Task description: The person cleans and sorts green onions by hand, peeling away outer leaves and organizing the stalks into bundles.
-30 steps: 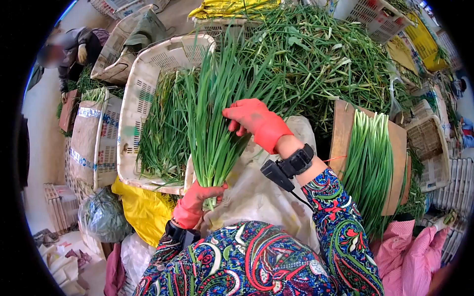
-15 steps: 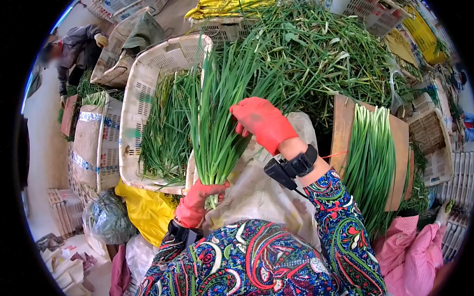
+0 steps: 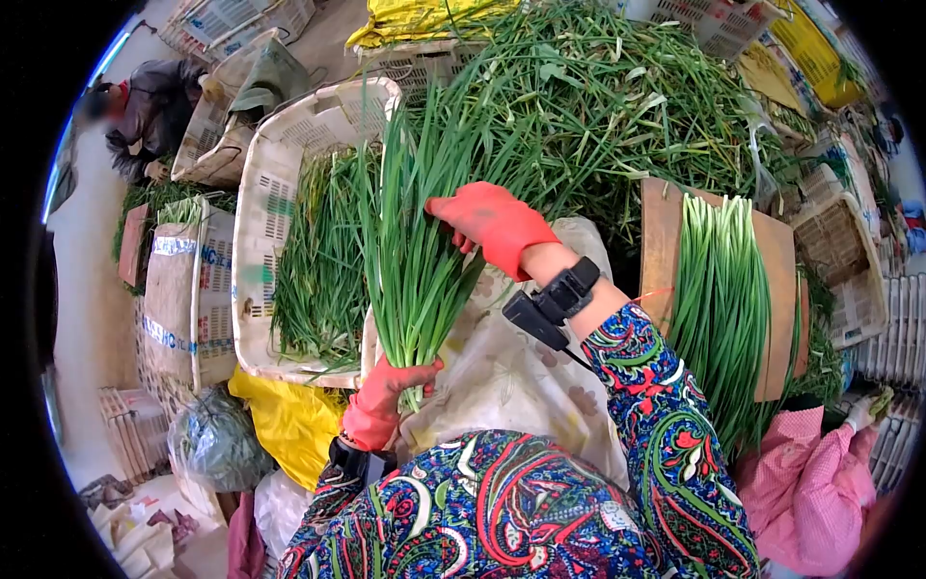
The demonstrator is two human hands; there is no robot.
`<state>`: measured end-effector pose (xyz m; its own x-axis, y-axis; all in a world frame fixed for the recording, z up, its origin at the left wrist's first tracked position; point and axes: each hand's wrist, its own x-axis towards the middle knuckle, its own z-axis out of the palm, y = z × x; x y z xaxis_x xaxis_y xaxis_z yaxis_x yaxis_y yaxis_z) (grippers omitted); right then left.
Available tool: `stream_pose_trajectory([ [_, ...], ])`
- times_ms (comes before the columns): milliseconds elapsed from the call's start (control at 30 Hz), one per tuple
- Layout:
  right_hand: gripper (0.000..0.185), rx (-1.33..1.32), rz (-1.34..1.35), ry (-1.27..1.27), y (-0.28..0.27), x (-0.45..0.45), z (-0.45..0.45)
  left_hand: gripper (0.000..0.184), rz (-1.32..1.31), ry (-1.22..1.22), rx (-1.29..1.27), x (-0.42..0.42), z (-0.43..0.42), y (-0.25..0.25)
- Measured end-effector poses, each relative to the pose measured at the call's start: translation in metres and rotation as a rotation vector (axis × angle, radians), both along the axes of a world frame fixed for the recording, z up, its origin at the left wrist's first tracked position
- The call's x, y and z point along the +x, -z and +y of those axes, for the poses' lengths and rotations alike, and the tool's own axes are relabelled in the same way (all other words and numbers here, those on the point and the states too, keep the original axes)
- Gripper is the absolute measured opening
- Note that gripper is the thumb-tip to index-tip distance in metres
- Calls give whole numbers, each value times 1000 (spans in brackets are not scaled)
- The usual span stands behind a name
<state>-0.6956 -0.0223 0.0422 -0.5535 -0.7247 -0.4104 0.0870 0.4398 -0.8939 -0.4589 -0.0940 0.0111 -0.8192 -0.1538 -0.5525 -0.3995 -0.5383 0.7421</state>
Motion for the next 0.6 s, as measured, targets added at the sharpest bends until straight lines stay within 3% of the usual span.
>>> stream_pose_trajectory([
  [167, 35, -67, -40, 32, 4, 3, -2, 31, -24, 46, -50, 1, 0, -1],
  [267, 32, -65, -42, 37, -8, 7, 6, 26, -2, -5, 7, 2, -1, 3],
  [600, 29, -314, -664, -1, 16, -2, 10, 27, -19, -6, 69, -4, -1, -1],
])
